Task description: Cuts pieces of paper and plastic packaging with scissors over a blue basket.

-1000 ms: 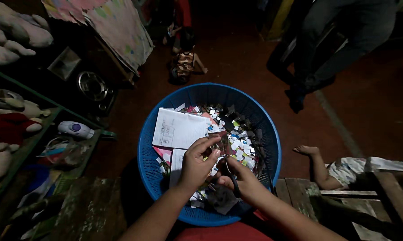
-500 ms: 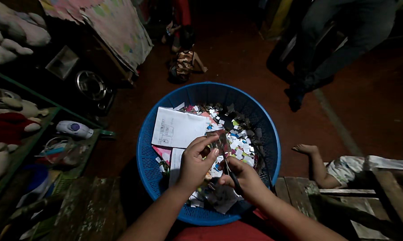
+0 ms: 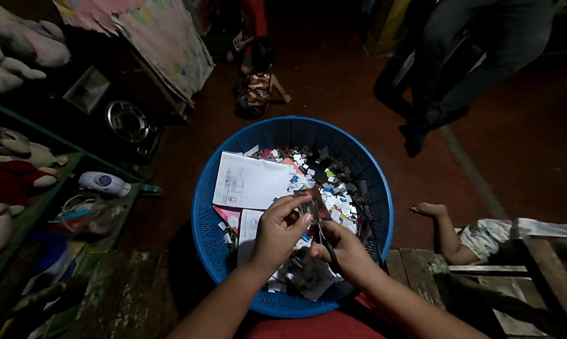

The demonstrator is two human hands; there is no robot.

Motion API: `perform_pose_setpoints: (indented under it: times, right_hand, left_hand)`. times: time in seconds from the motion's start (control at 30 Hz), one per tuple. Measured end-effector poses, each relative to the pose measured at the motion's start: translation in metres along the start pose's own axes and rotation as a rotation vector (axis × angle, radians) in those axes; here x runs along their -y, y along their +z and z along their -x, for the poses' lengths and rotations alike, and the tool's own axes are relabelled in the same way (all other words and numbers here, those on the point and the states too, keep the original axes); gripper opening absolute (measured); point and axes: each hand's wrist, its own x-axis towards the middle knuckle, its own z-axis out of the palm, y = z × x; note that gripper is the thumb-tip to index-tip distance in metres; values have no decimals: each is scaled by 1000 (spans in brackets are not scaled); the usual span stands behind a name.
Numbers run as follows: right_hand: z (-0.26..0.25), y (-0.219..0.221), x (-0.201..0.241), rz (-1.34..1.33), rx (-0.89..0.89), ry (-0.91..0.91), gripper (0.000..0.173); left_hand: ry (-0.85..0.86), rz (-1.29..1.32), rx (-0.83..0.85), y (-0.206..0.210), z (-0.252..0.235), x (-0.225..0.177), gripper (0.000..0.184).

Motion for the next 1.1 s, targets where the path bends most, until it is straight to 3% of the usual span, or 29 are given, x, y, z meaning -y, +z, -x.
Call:
perform_pose_setpoints:
  times: [0.7, 0.87, 1.1]
  right_hand:
    - [0, -3, 3, -85, -49, 52, 47]
    - [-2, -2, 5, -74, -66, 66, 73]
    - [-2, -2, 4, -124, -96, 23, 65]
  left_hand:
    - [-40, -18, 42, -1, -1, 0, 31]
    - [-84, -28, 93, 0, -1, -3, 31]
    - [-130, -28, 152, 1, 1, -5, 30]
